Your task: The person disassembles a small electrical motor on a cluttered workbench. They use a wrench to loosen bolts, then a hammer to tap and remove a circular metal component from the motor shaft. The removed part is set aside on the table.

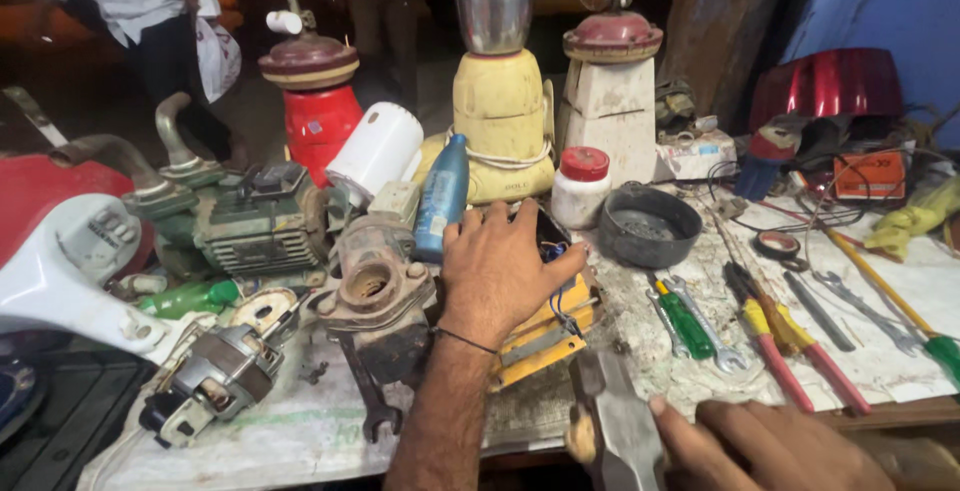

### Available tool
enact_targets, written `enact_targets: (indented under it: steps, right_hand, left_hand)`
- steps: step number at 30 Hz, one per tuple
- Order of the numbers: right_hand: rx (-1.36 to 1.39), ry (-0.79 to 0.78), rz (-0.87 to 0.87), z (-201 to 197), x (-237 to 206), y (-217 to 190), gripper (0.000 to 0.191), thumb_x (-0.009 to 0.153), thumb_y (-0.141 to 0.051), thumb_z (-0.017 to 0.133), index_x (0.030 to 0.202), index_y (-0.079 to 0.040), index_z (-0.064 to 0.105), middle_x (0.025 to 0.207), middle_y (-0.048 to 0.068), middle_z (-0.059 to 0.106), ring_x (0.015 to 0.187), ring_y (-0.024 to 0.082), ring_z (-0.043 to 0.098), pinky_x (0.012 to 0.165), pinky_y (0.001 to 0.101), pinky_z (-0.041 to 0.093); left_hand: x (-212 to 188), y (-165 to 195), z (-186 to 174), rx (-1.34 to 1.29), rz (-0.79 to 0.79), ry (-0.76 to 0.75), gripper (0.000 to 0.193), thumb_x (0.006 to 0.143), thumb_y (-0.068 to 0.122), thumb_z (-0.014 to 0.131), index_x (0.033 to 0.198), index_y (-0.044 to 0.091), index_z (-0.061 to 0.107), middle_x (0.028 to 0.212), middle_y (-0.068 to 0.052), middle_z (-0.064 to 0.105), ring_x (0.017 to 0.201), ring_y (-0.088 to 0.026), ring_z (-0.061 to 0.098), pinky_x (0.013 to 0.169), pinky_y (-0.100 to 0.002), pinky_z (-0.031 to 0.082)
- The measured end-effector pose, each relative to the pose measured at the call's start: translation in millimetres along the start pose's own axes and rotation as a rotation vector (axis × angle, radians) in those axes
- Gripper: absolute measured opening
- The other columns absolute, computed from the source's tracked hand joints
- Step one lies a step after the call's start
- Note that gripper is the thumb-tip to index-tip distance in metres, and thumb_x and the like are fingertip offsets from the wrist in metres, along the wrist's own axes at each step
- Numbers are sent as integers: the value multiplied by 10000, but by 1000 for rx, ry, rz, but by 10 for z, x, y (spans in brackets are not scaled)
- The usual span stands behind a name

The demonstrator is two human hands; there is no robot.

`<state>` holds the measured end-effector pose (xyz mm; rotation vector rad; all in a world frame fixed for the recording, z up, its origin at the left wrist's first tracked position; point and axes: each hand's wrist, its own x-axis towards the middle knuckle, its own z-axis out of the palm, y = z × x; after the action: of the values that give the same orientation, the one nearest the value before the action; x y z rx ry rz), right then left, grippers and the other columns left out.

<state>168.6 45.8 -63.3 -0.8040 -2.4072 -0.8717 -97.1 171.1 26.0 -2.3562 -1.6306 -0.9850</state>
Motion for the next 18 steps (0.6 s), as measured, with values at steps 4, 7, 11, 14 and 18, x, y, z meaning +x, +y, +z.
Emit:
enact_targets:
  steps: [4,7,11,14,18]
  right_hand:
    - [-85,-414,463,65,-50,55,595,879,-443,725,1396,-173,607,797,26,643,640,227,668,584,409,548]
    - [-127,-423,386,120,-218,102,599,926,-460,690,1469,-227,588,809,6,640,638,206,661,581,411,537]
    - [-11,-143,89,201,-365,45,556,859,-370,699,1372,-164,641,805,36,644,625,230,662,552,404,535]
    - [-102,-209,275,209,-262,39,562,848,-419,728,1342,-165,643,802,44,642,635,256,673,554,404,540]
    - [-64,-78,103,56,-65,72,517,930,-390,731,1385,-162,644,804,15,637,625,231,661,546,418,524]
  left_hand:
    - [-16,14,6,22,-61,-25,706,785,659,675,1186,78,698,1185,-172,673,1124,-371,607,940,-530,426]
    - [-23,19,22,7,48,133,754,731,655,711,1198,63,695,1123,-225,671,1059,-403,608,888,-535,427]
    - [-35,22,26,8,-4,9,718,789,662,666,1212,83,687,1124,-176,686,1112,-387,603,946,-536,426]
    - [-28,30,2,-4,14,42,716,770,660,676,1194,83,695,1153,-184,684,1113,-392,594,942,-538,425]
    - [15,38,-34,-6,51,135,753,734,653,707,1204,65,689,1134,-215,671,1075,-402,587,894,-554,417]
